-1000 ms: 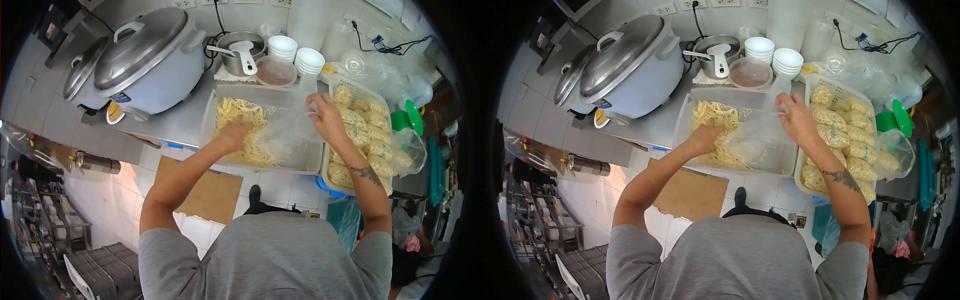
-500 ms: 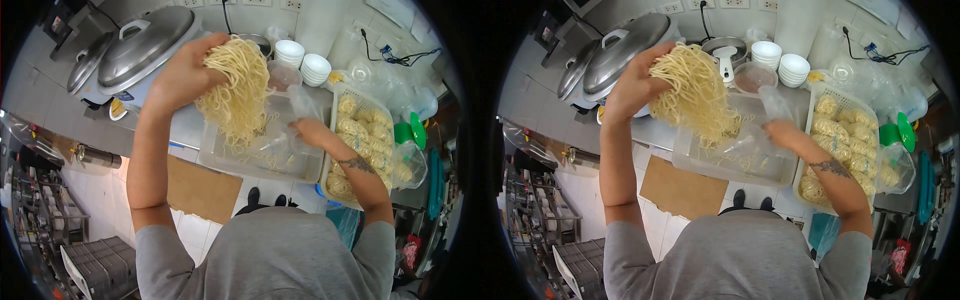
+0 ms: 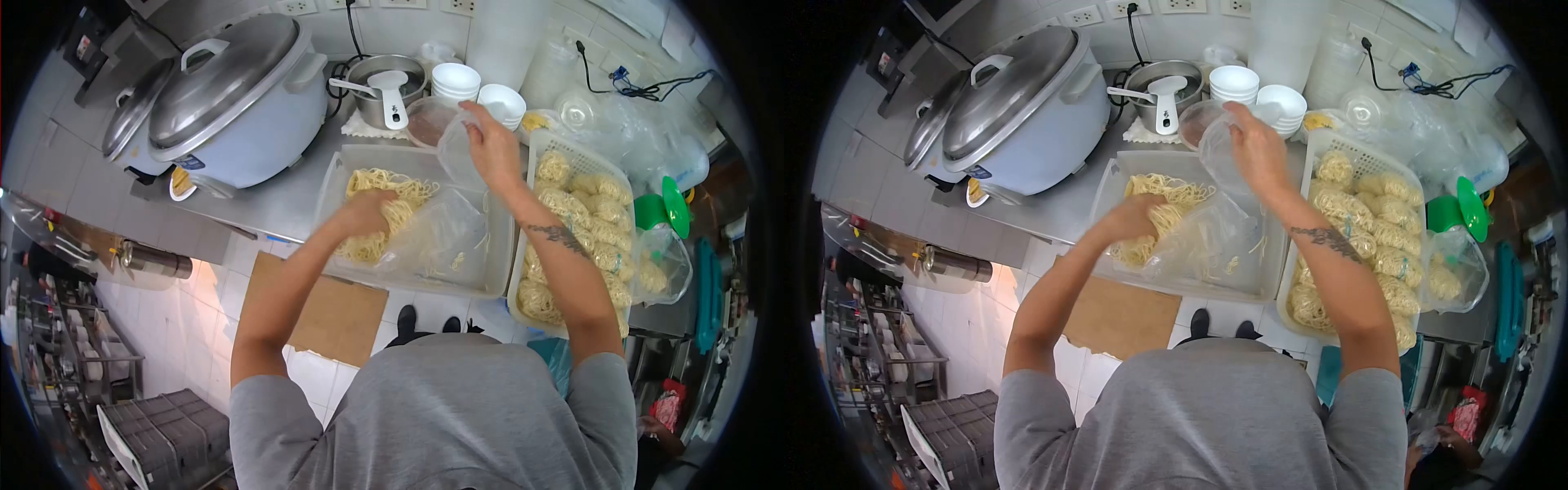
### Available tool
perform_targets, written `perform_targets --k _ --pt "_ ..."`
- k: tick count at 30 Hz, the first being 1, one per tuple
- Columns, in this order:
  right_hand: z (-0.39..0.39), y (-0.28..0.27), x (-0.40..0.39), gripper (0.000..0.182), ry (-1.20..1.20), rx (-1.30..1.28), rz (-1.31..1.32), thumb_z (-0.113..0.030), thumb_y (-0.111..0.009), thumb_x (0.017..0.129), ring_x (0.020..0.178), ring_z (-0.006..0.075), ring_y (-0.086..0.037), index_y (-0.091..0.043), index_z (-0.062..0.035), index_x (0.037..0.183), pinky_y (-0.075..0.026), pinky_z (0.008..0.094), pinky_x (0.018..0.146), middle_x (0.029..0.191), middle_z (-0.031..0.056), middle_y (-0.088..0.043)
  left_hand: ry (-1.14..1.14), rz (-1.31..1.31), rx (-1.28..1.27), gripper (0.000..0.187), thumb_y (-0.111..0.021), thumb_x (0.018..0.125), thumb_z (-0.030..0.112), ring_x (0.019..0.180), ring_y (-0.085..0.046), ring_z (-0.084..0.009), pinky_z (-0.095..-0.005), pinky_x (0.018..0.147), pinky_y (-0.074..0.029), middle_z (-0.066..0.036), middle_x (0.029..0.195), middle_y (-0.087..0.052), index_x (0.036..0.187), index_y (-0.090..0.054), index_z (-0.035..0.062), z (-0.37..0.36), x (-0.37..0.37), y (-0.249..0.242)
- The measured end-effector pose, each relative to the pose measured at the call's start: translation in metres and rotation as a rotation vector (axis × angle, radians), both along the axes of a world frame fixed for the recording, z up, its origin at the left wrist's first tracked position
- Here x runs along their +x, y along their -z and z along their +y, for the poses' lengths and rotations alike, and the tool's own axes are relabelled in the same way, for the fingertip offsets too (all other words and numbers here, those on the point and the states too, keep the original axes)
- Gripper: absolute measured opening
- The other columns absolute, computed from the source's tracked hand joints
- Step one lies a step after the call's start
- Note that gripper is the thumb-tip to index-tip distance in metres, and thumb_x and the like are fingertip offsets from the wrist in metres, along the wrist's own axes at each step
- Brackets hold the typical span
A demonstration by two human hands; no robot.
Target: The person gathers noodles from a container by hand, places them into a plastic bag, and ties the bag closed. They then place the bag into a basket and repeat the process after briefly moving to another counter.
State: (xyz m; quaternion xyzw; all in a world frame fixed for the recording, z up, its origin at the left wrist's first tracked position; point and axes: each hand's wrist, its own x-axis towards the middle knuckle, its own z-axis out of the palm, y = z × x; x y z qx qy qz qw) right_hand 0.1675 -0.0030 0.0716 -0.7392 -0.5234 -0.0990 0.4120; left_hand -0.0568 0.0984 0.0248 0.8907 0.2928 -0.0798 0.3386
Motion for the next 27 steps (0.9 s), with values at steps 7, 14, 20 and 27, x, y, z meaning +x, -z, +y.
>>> perform_targets --k 7,14,20,27 --pt "0.032 0.024 -0.030 0.040 -0.051 -0.075 0.236 -0.008 -0.063 0.079 0.063 0.0303 -0.059 -0.054 -0.0163 0.117 -0.047 0.0383 0.059 0.072 0.0153 -0.060 -0.141 -0.692 -0.524 0.057 -0.057 0.063 -0.010 0.093 -0.059 -0.0136 -0.0259 0.086 -0.046 -0.006 0.104 -0.064 0.120 -0.054 0.0001 0.012 -0.051 -0.105" --pt "0.042 0.036 -0.066 0.026 -0.378 -0.129 0.667 -0.013 -0.065 0.077 0.071 0.0299 -0.063 -0.063 -0.0074 0.102 -0.048 0.0354 0.064 0.077 0.0168 -0.064 -0.338 -0.415 -0.927 0.041 -0.054 0.073 -0.001 0.094 -0.061 -0.0169 -0.0289 0.082 -0.048 -0.009 0.103 -0.063 0.114 -0.055 -0.0020 0.013 0.005 -0.007" --pt "0.007 0.050 -0.089 0.028 -0.358 0.038 0.397 -0.006 -0.057 0.079 0.079 0.0346 -0.064 -0.060 -0.0057 0.107 -0.049 0.0372 0.066 0.088 0.0176 -0.065 -0.476 -0.431 -0.219 0.036 -0.055 0.079 0.008 0.088 -0.063 -0.0198 -0.0307 0.068 -0.051 -0.014 0.097 -0.064 0.112 -0.055 -0.0049 -0.010 0.021 -0.013" --pt "-0.021 0.037 -0.099 0.034 -0.324 0.061 0.072 -0.002 -0.052 0.082 0.074 0.0364 -0.060 -0.054 -0.0098 0.115 -0.047 0.0443 0.065 0.083 0.0162 -0.062 -0.706 -0.621 -0.783 0.037 -0.053 0.078 0.007 0.089 -0.063 -0.0262 -0.0371 0.072 -0.054 -0.020 0.097 -0.062 0.111 -0.052 -0.0089 -0.018 0.020 -0.014"
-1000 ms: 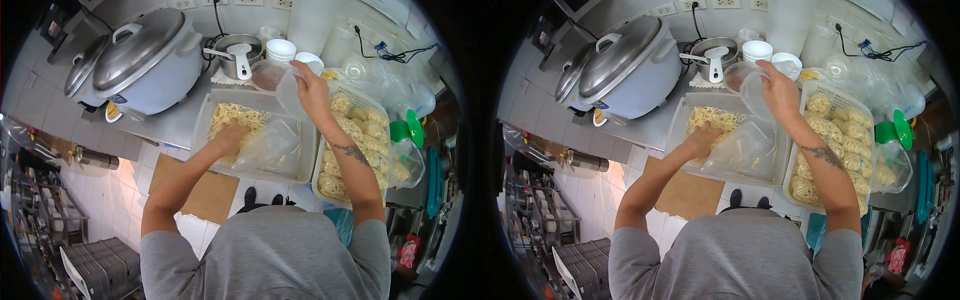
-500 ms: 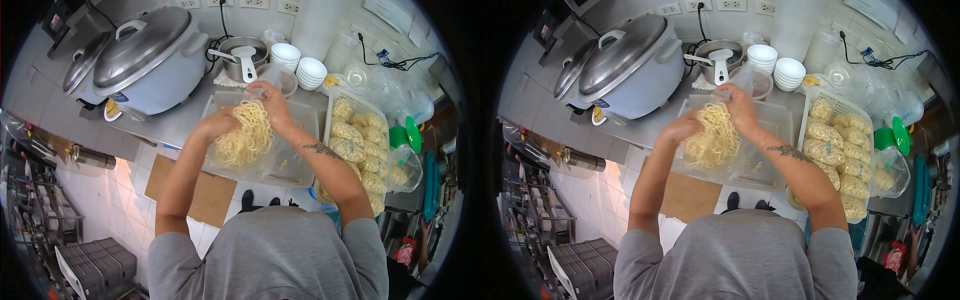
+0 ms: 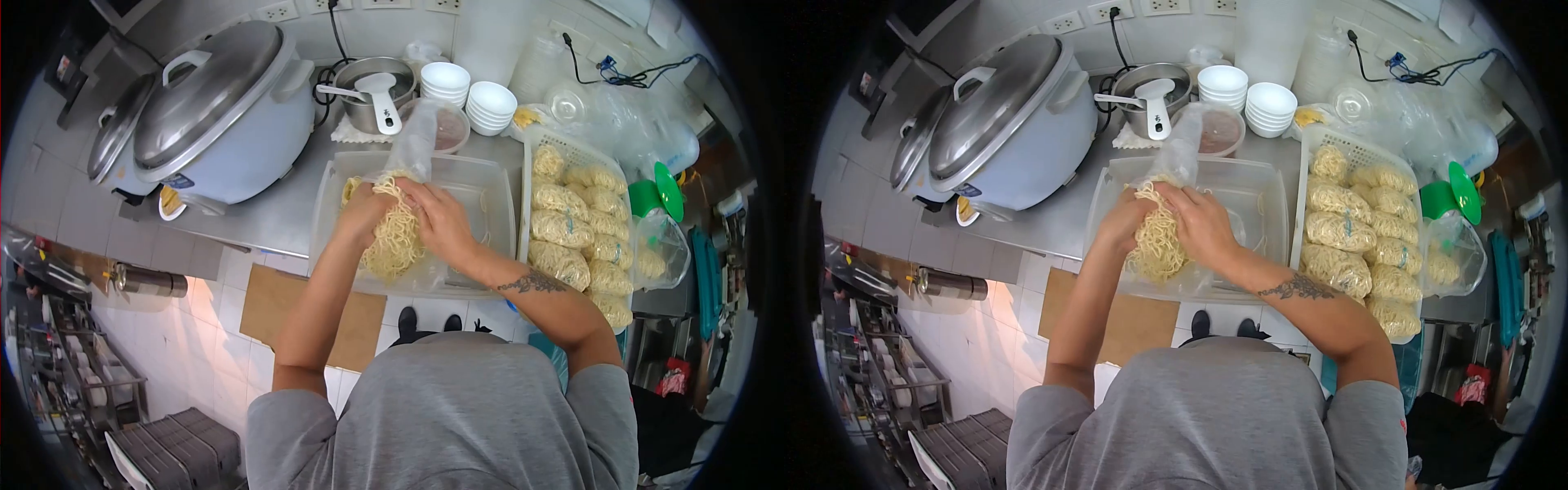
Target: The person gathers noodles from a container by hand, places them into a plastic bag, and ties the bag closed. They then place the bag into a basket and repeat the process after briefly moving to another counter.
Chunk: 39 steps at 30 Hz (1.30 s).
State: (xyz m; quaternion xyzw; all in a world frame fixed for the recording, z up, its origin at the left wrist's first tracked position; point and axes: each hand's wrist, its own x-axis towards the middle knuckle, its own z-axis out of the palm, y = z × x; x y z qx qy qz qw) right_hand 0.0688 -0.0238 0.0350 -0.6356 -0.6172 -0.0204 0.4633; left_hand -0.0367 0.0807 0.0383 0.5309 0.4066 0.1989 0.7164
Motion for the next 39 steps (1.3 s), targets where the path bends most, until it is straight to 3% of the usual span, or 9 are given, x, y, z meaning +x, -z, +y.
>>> perform_targets --k 5,8,14,17,23,29,31,34,39 --pt "-0.015 -0.012 -0.004 0.028 0.017 -0.228 0.373 -0.004 -0.051 0.086 0.075 0.0339 -0.060 -0.047 -0.0082 0.113 -0.046 0.0397 0.066 0.083 0.0158 -0.061 -0.012 -0.708 -0.709 0.042 -0.046 0.073 0.001 0.090 -0.063 -0.0319 -0.0419 0.076 -0.055 -0.021 0.105 -0.059 0.114 -0.048 -0.0124 -0.004 -0.023 -0.009" --pt "-0.019 -0.013 0.007 0.027 -0.074 -0.218 0.423 -0.003 -0.050 0.086 0.067 0.0289 -0.057 -0.044 -0.0074 0.113 -0.045 0.0353 0.062 0.076 0.0132 -0.058 0.077 -0.851 -0.716 0.046 -0.044 0.070 -0.001 0.101 -0.059 -0.0312 -0.0386 0.087 -0.051 -0.021 0.108 -0.058 0.115 -0.047 -0.0106 -0.016 -0.027 -0.010" --pt "-0.023 -0.021 0.021 0.033 -0.284 -0.314 0.551 -0.002 -0.048 0.081 0.057 0.0155 -0.046 -0.047 -0.0052 0.114 -0.040 0.0310 0.056 0.064 0.0051 -0.046 -0.079 -0.567 -0.191 0.052 -0.046 0.071 -0.008 0.100 -0.059 -0.0308 -0.0349 0.080 -0.051 -0.016 0.114 -0.057 0.123 -0.045 -0.0036 -0.049 -0.016 0.002" --pt "-0.022 -0.031 0.030 0.037 -0.264 -0.387 0.601 -0.002 -0.048 0.081 0.058 0.0122 -0.044 -0.049 -0.0048 0.119 -0.039 0.0293 0.056 0.065 0.0021 -0.044 0.015 -0.272 0.522 0.041 -0.049 0.076 -0.005 0.099 -0.060 -0.0289 -0.0345 0.085 -0.047 -0.016 0.107 -0.061 0.117 -0.053 -0.0018 -0.054 -0.004 0.010" --pt "-0.022 -0.056 0.020 0.041 -0.300 -0.476 0.378 -0.003 -0.049 0.082 0.059 0.0075 -0.038 -0.052 -0.0067 0.123 -0.035 0.0249 0.055 0.064 -0.0038 -0.039 0.351 0.054 1.166 0.011 -0.056 0.075 0.002 0.069 -0.063 -0.0348 -0.0420 0.059 -0.048 -0.022 0.075 -0.062 0.084 -0.063 0.0000 -0.034 0.009 0.029" --pt "-0.014 -0.043 0.029 0.038 -0.304 -0.468 0.691 -0.005 -0.052 0.081 0.064 0.0066 -0.046 -0.054 -0.0035 0.119 -0.039 0.0244 0.058 0.068 -0.0021 -0.049 0.440 0.507 1.189 0.015 -0.061 0.077 0.014 0.071 -0.064 -0.0304 -0.0398 0.060 -0.048 -0.019 0.075 -0.064 0.084 -0.064 0.0008 -0.035 0.028 0.002" --pt "-0.014 -0.042 0.032 0.038 -0.242 -0.478 0.948 -0.007 -0.054 0.080 0.069 0.0069 -0.051 -0.054 -0.0010 0.117 -0.041 0.0249 0.061 0.072 -0.0008 -0.056 0.590 0.208 0.875 0.023 -0.065 0.077 0.019 0.081 -0.064 -0.0294 -0.0380 0.069 -0.048 -0.020 0.084 -0.064 0.091 -0.064 0.0022 -0.031 0.021 -0.023" --pt "-0.007 -0.019 0.053 0.037 -0.006 -0.478 0.491 -0.009 -0.054 0.074 0.078 0.0295 -0.064 -0.059 0.0074 0.106 -0.049 0.0343 0.070 0.082 0.0222 -0.064 0.519 -0.054 0.886 0.036 -0.069 0.076 0.026 0.097 -0.060 -0.0291 -0.0356 0.081 -0.047 -0.020 0.099 -0.063 0.103 -0.062 0.0026 -0.014 0.000 -0.031" --pt "0.001 -0.020 0.062 0.022 0.076 -0.677 -0.073 -0.007 -0.058 0.072 0.084 0.0366 -0.063 -0.065 0.0039 0.090 -0.050 0.0409 0.074 0.089 0.0235 -0.064 0.497 0.378 1.131 0.054 -0.073 0.073 0.031 0.100 -0.059 -0.0322 -0.0397 0.085 -0.047 -0.021 0.108 -0.059 0.115 -0.056 0.0025 -0.013 -0.021 0.034"
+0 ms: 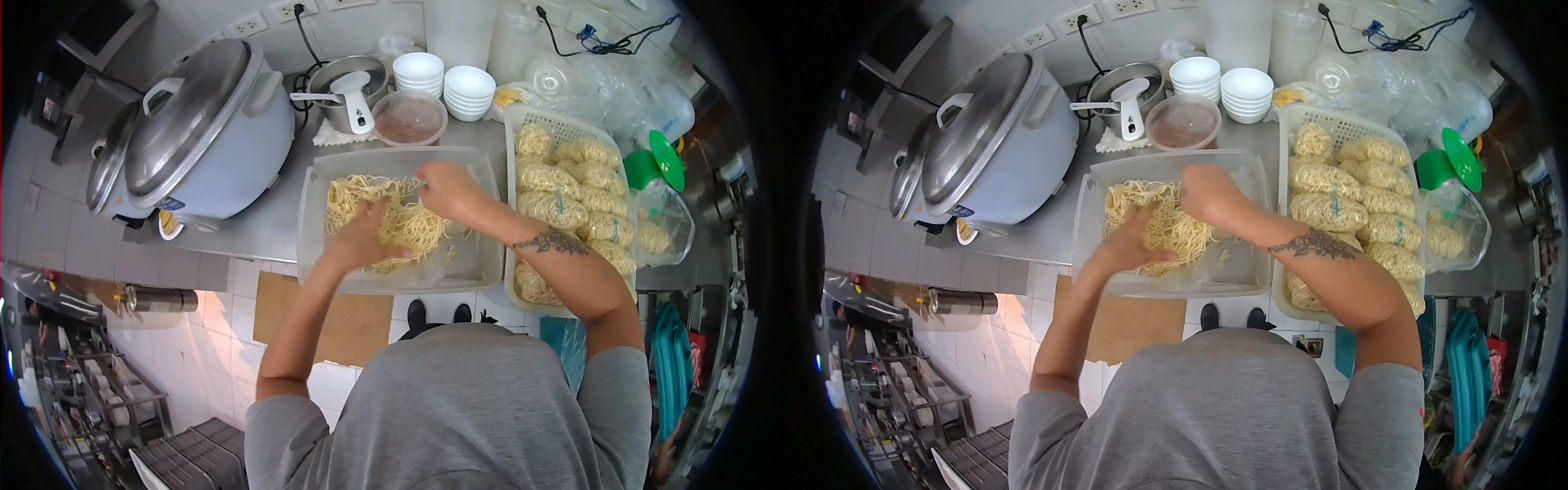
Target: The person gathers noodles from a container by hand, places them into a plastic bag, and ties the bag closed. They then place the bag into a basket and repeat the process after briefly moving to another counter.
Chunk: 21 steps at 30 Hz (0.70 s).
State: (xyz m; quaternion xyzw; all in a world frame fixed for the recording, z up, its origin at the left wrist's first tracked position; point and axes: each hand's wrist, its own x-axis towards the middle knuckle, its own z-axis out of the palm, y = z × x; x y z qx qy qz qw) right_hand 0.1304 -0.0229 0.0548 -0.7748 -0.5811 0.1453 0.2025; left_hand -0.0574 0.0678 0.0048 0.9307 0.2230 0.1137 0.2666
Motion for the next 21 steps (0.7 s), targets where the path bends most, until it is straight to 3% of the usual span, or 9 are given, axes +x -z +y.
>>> perform_targets --k 3,5,8,11,14,17,18,19,21 --pt "0.006 -0.014 0.002 0.017 -0.086 -0.099 -0.145 -0.006 -0.059 0.070 0.082 0.0392 -0.063 -0.066 0.0034 0.082 -0.051 0.0430 0.073 0.085 0.0241 -0.064 -0.002 0.216 0.108 0.048 -0.073 0.074 0.028 0.093 -0.059 -0.0292 -0.0375 0.080 -0.048 -0.015 0.092 -0.062 0.109 -0.057 -0.0010 -0.019 0.007 0.019" --pt "0.007 -0.019 0.010 0.015 -0.121 -0.165 -0.195 -0.006 -0.057 0.072 0.081 0.0388 -0.062 -0.065 0.0019 0.082 -0.050 0.0439 0.072 0.083 0.0231 -0.064 0.057 0.191 0.069 0.044 -0.072 0.074 0.027 0.084 -0.061 -0.0245 -0.0363 0.074 -0.050 -0.011 0.083 -0.062 0.106 -0.059 -0.0004 0.004 0.016 0.029" --pt "0.011 -0.022 0.022 0.016 -0.105 -0.152 -0.166 -0.009 -0.053 0.078 0.079 0.0379 -0.062 -0.064 -0.0009 0.085 -0.049 0.0440 0.070 0.081 0.0226 -0.063 -0.144 0.213 -0.674 0.030 -0.068 0.077 0.019 0.073 -0.059 -0.0151 -0.0309 0.065 -0.049 -0.006 0.076 -0.061 0.100 -0.061 0.0017 0.014 0.014 -0.052" --pt "0.003 -0.041 0.002 0.017 0.016 0.141 0.045 -0.014 -0.054 0.081 0.074 0.0366 -0.062 -0.065 -0.0030 0.087 -0.048 0.0415 0.066 0.077 0.0215 -0.062 -0.135 -0.145 -0.975 0.019 -0.063 0.079 0.011 0.073 -0.056 -0.0080 -0.0263 0.062 -0.046 -0.005 0.081 -0.061 0.096 -0.062 0.0027 0.009 0.011 -0.074" --pt "0.004 -0.059 -0.026 0.019 0.060 0.366 0.259 -0.019 -0.056 0.082 0.069 0.0347 -0.061 -0.065 -0.0036 0.089 -0.047 0.0393 0.063 0.073 0.0203 -0.061 -0.056 -0.546 -1.018 0.017 -0.060 0.080 0.006 0.075 -0.059 -0.0153 -0.0309 0.064 -0.047 -0.012 0.086 -0.063 0.096 -0.060 -0.0007 -0.012 0.032 -0.065" --pt "0.007 -0.062 -0.033 0.019 0.029 0.499 0.280 -0.020 -0.057 0.084 0.061 0.0301 -0.058 -0.064 -0.0032 0.089 -0.046 0.0372 0.059 0.069 0.0174 -0.061 0.066 -0.429 0.076 0.023 -0.058 0.080 0.005 0.078 -0.060 -0.0242 -0.0339 0.067 -0.047 -0.018 0.088 -0.063 0.101 -0.059 -0.0038 -0.023 0.051 -0.049" --pt "0.014 -0.051 -0.027 0.019 0.028 0.543 0.258 -0.019 -0.056 0.084 0.057 0.0270 -0.057 -0.064 -0.0028 0.088 -0.045 0.0358 0.056 0.067 0.0157 -0.061 0.090 -0.278 0.161 0.032 -0.063 0.077 0.007 0.082 -0.058 -0.0359 -0.0398 0.072 -0.047 -0.022 0.095 -0.060 0.105 -0.057 -0.0047 -0.021 0.052 -0.056" --pt "0.019 -0.048 -0.021 0.018 0.026 0.588 0.234 -0.018 -0.056 0.085 0.052 0.0239 -0.055 -0.064 -0.0024 0.088 -0.044 0.0344 0.052 0.064 0.0140 -0.060 0.130 -0.317 0.186 0.036 -0.066 0.075 0.010 0.083 -0.058 -0.0351 -0.0402 0.072 -0.047 -0.021 0.098 -0.060 0.106 -0.057 -0.0039 -0.017 0.050 -0.066" --pt "0.020 -0.054 0.002 0.017 0.152 0.427 0.484 -0.016 -0.056 0.086 0.045 0.0161 -0.049 -0.064 -0.0015 0.087 -0.039 0.0303 0.045 0.060 0.0085 -0.057 0.215 -0.406 0.244 0.043 -0.072 0.071 0.014 0.084 -0.059 -0.0336 -0.0409 0.072 -0.046 -0.018 0.103 -0.060 0.109 -0.057 -0.0021 -0.003 0.042 -0.092"
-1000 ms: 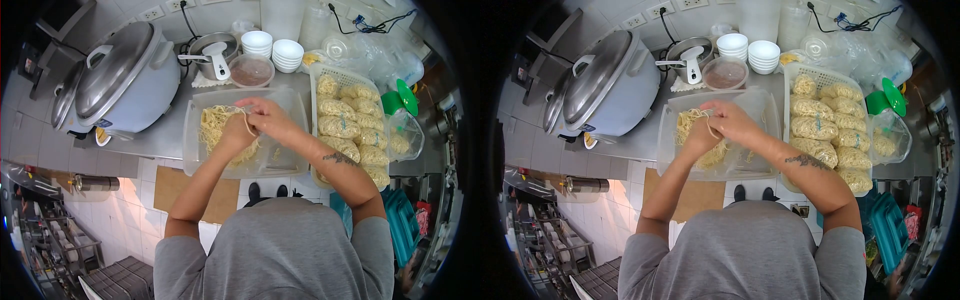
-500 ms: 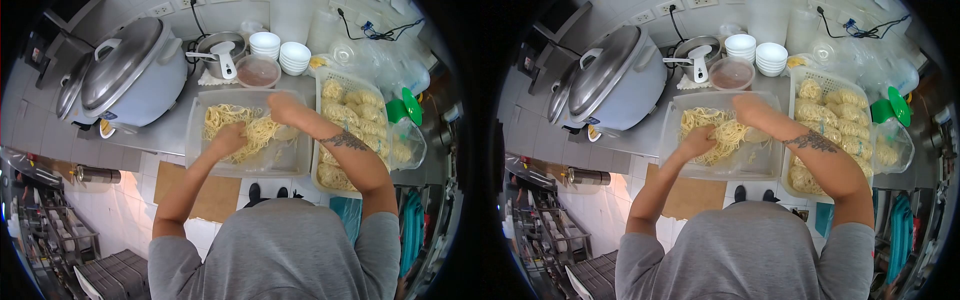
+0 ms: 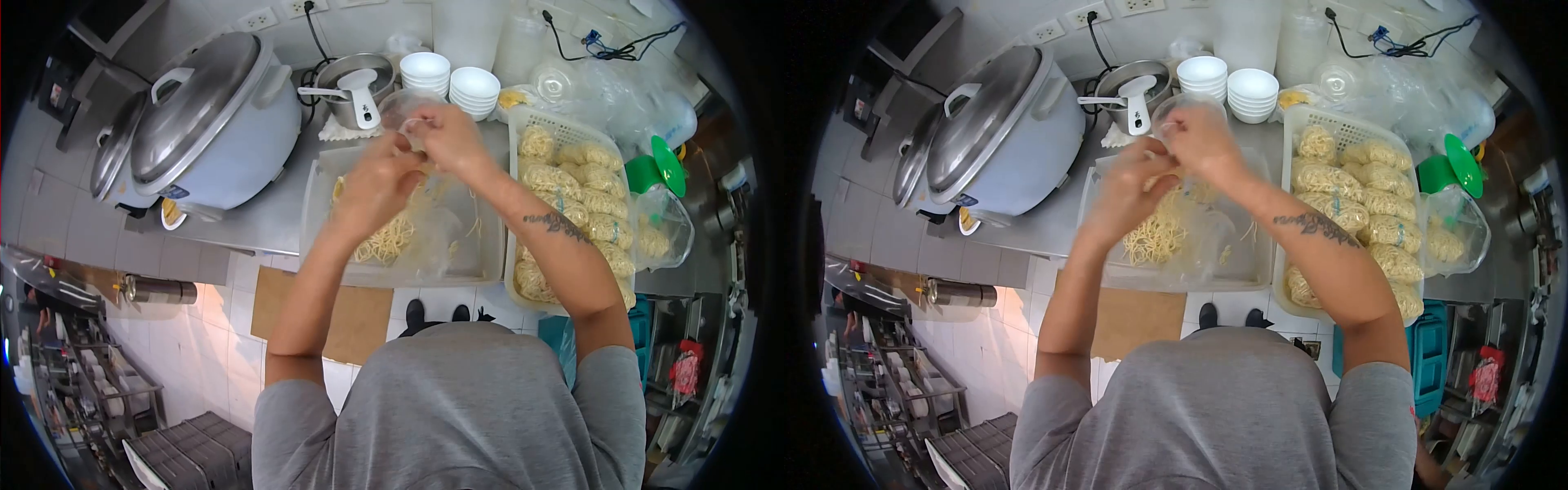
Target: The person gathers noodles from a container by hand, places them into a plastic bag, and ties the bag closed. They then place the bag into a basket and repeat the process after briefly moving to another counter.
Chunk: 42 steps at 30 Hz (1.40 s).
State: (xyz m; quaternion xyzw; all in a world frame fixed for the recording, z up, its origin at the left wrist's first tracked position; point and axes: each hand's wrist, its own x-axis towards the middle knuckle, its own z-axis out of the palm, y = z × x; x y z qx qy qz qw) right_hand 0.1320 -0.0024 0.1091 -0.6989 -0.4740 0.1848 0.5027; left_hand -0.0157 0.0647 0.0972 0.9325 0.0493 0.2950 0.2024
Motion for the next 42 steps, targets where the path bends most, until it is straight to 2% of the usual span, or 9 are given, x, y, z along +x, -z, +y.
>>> perform_targets --k 3,8,12,20,23,27,32,38,42 --pt "-0.008 0.005 0.016 0.016 0.025 -0.092 0.284 -0.015 -0.056 0.087 0.039 0.0075 -0.041 -0.063 -0.0006 0.086 -0.031 0.0251 0.037 0.056 0.0021 -0.051 -0.170 0.192 -0.303 0.047 -0.076 0.070 0.018 0.084 -0.060 -0.0242 -0.0365 0.069 -0.047 -0.015 0.106 -0.058 0.108 -0.058 -0.0023 -0.001 -0.025 -0.034" --pt "-0.016 0.029 0.026 0.017 0.038 -0.088 0.507 -0.015 -0.055 0.087 0.037 0.0079 -0.041 -0.063 0.0005 0.086 -0.031 0.0252 0.036 0.052 0.0012 -0.049 -0.136 0.300 -0.542 0.029 -0.070 0.077 0.012 0.066 -0.056 -0.0099 -0.0249 0.055 -0.044 -0.008 0.085 -0.061 0.101 -0.061 -0.0030 0.022 0.008 0.106" --pt "-0.026 0.023 0.029 0.018 0.093 -0.121 0.447 -0.014 -0.054 0.085 0.037 0.0116 -0.048 -0.063 0.0012 0.086 -0.038 0.0266 0.038 0.053 0.0046 -0.054 -0.031 0.261 -1.166 0.024 -0.067 0.077 0.011 0.055 -0.053 -0.0086 -0.0233 0.048 -0.042 -0.005 0.074 -0.061 0.096 -0.062 -0.0028 0.023 0.024 0.037" --pt "-0.033 0.034 0.038 0.019 0.173 -0.053 0.460 -0.014 -0.051 0.088 0.038 0.0126 -0.049 -0.063 0.0006 0.087 -0.039 0.0277 0.036 0.056 0.0059 -0.056 0.171 0.502 -0.008 0.035 -0.066 0.075 0.016 0.094 -0.059 -0.0358 -0.0405 0.080 -0.046 -0.017 0.117 -0.056 0.108 -0.061 0.0047 0.005 0.064 0.011" --pt "-0.041 0.034 0.049 0.018 0.229 -0.041 0.588 -0.014 -0.051 0.090 0.038 0.0103 -0.045 -0.063 -0.0014 0.089 -0.036 0.0264 0.036 0.054 0.0021 -0.050 0.030 0.291 -0.242 0.036 -0.071 0.074 0.023 0.112 -0.051 -0.0386 -0.0404 0.091 -0.043 -0.023 0.115 -0.054 0.101 -0.063 0.0011 0.020 0.045 -0.008" --pt "-0.041 0.029 0.043 0.017 0.226 -0.057 0.613 -0.016 -0.052 0.091 0.039 0.0070 -0.039 -0.063 -0.0036 0.095 -0.034 0.0239 0.037 0.052 -0.0033 -0.043 -0.041 0.220 -0.018 0.048 -0.068 0.075 0.016 0.092 -0.060 -0.0243 -0.0377 0.078 -0.048 -0.018 0.110 -0.058 0.119 -0.055 0.0014 0.024 0.046 0.088" --pt "-0.044 0.027 0.042 0.019 0.185 -0.059 0.602 -0.015 -0.050 0.091 0.039 0.0074 -0.040 -0.063 -0.0023 0.096 -0.035 0.0242 0.037 0.053 -0.0015 -0.045 -0.100 0.474 -0.920 0.039 -0.065 0.076 0.013 0.094 -0.060 -0.0219 -0.0369 0.073 -0.050 -0.017 0.090 -0.065 0.111 -0.057 -0.0021 0.018 0.057 0.007" --pt "-0.042 0.035 0.048 0.020 0.186 -0.020 0.569 -0.016 -0.049 0.091 0.038 0.0086 -0.044 -0.063 -0.0026 0.096 -0.035 0.0243 0.034 0.056 0.0017 -0.052 0.128 0.523 0.074 0.036 -0.068 0.074 0.013 0.096 -0.060 -0.0218 -0.0366 0.075 -0.050 -0.016 0.089 -0.065 0.107 -0.060 -0.0012 -0.003 0.097 0.037" --pt "-0.049 0.042 0.071 0.019 0.201 -0.074 0.639 -0.016 -0.052 0.090 0.037 0.0083 -0.042 -0.064 -0.0052 0.100 -0.034 0.0242 0.034 0.062 0.0025 -0.055 0.088 0.257 -0.230 0.055 -0.071 0.072 0.014 0.108 -0.054 -0.0278 -0.0405 0.082 -0.048 -0.020 0.115 -0.055 0.122 -0.051 0.0041 0.016 0.072 0.005"
